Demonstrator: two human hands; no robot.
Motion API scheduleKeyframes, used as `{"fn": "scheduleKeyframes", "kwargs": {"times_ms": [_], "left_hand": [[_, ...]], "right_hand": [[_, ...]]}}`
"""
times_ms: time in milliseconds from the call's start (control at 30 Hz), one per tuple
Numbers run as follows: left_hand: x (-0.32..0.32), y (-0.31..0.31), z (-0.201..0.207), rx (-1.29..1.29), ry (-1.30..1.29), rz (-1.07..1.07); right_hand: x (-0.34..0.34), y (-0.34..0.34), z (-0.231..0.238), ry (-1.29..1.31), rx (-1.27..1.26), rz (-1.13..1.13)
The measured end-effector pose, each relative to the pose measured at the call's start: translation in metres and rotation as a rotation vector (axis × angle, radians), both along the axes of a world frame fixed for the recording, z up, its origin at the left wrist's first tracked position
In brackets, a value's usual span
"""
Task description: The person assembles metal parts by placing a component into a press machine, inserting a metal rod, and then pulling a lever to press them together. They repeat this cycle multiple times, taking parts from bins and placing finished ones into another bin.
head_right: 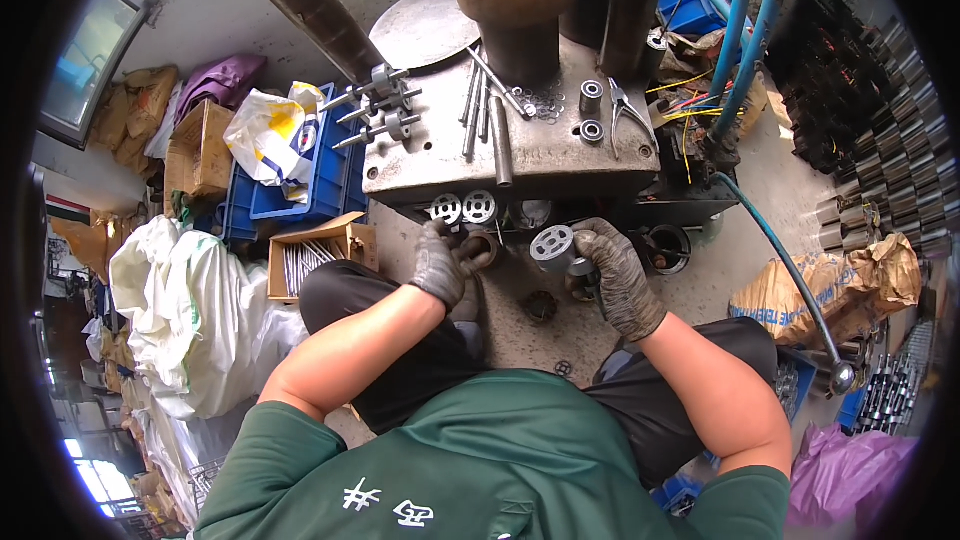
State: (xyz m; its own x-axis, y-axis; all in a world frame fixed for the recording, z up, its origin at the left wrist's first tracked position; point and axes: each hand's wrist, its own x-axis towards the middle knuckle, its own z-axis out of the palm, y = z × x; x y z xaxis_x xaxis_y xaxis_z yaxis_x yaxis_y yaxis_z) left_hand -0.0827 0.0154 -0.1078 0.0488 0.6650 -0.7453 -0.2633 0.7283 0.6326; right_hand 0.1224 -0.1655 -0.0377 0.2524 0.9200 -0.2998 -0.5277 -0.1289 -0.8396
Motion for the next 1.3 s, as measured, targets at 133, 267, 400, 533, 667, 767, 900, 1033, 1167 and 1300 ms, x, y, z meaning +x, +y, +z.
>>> {"fn": "scheduleKeyframes", "kwargs": {"times_ms": [133,267,400,533,667,767,900,1033,1167,1300], "left_hand": [[0.006,-0.038,0.018,-0.126,-0.325,-0.763],[0.029,-0.032,0.066,0.177,-0.603,-1.220],[0.036,-0.032,0.062,0.458,-0.274,-1.260],[0.047,-0.038,0.070,0.963,0.447,-1.281],[0.056,-0.035,0.031,0.412,0.130,-1.005],[0.075,-0.034,0.027,0.067,-0.121,-0.726],[0.096,-0.025,0.022,-0.054,-0.193,-0.565],[0.099,-0.033,0.023,-0.098,-0.241,-0.498],[0.089,-0.042,0.019,-0.278,-0.314,-0.787],[0.076,-0.070,0.043,0.226,-0.364,-1.162]], "right_hand": [[-0.002,0.001,0.011,-0.219,-0.041,0.074],[0.001,0.001,-0.001,-0.597,-0.004,0.185],[0.009,0.000,0.006,-0.949,-0.091,0.298],[0.020,0.007,0.017,-1.474,-0.620,0.612],[0.044,0.001,0.004,-1.490,-0.662,0.499],[0.054,-0.003,-0.006,-1.239,-0.393,0.237],[0.050,0.005,0.020,-0.510,-0.394,0.148],[0.052,0.004,0.012,-0.077,-0.183,0.069],[0.041,0.012,0.010,0.000,-0.032,-0.010],[0.014,0.023,0.008,-0.138,0.110,-0.182]]}}
